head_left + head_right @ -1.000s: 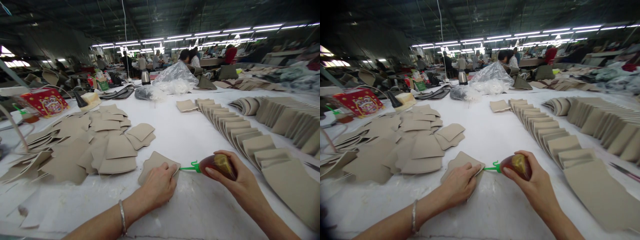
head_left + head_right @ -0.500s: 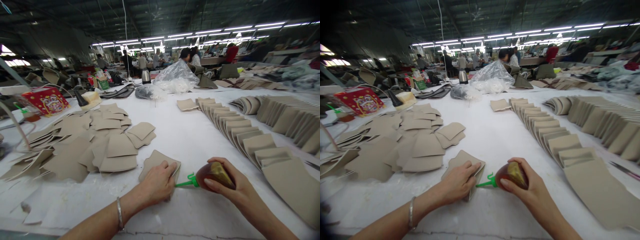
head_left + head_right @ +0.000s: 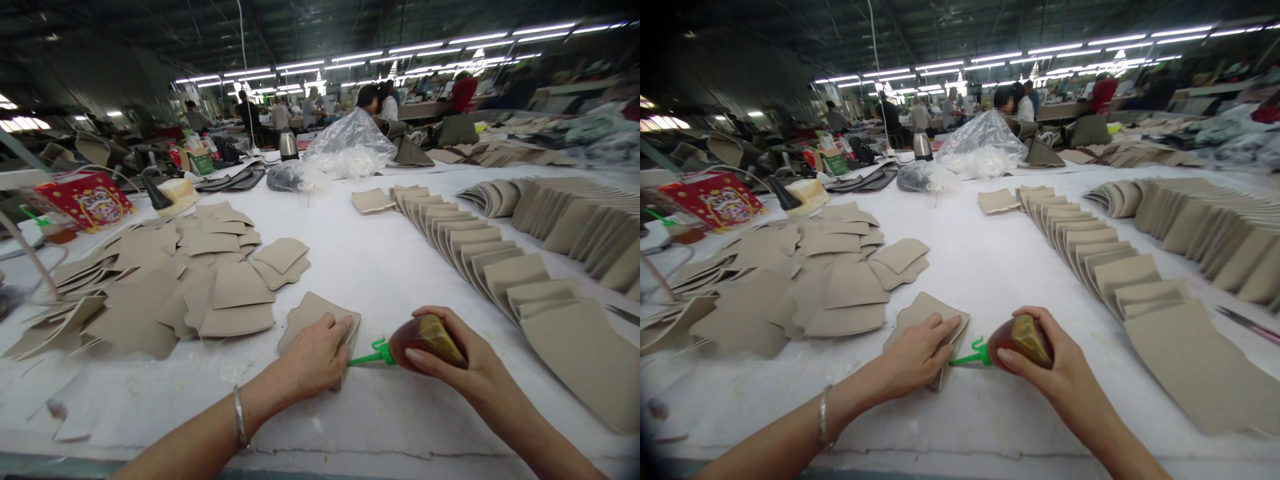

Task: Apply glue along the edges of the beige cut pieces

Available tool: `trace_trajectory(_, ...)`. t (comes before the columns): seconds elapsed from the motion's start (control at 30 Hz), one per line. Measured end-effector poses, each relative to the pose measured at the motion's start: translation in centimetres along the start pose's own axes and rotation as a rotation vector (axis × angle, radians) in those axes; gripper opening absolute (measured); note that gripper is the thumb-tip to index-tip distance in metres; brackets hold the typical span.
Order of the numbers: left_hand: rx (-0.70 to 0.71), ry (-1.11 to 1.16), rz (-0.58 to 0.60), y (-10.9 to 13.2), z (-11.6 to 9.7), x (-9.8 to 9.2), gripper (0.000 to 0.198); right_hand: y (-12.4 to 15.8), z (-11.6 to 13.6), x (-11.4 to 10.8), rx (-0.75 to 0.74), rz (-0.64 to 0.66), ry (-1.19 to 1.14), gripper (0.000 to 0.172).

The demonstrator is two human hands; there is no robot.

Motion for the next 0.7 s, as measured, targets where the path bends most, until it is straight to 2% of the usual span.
trace_trajectory(0.13,-0.017,0.002,0.026,0.02,-0.16,0.04,0.049,0.19,-0.19,0.58,-0.023,0.096,-0.035,0.046)
trace_trajectory(0.3,-0.005,0.009,0.015,0.00,-0.12,-0.01,0.049,0.34,-0.37,0.25,0.018,-0.007,-0.020,0.050)
trace_trajectory(0.47,-0.001,0.029,0.015,0.08,0.00,0.09,0.050,0.27,-0.39,0.62,-0.035,0.099,-0.055,0.046)
trace_trajectory(0.6,0.002,0.046,0.015,0.13,0.10,0.20,0.049,0.04,-0.78,-0.03,-0.042,0.046,-0.009,0.048)
trace_trajectory(0.7,-0.001,0.053,0.017,0.17,0.16,0.22,0.048,0.26,-0.89,0.12,-0.032,0.057,-0.043,0.048)
Point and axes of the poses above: each hand's wrist, its own y-axis away from the middle knuckle, its own x-axis out of the palm, z = x × y, the point moved 5 cm from there along -y, towards the middle knuckle, and after that the axes turned 14 degrees about y, right-handed, at the moved point
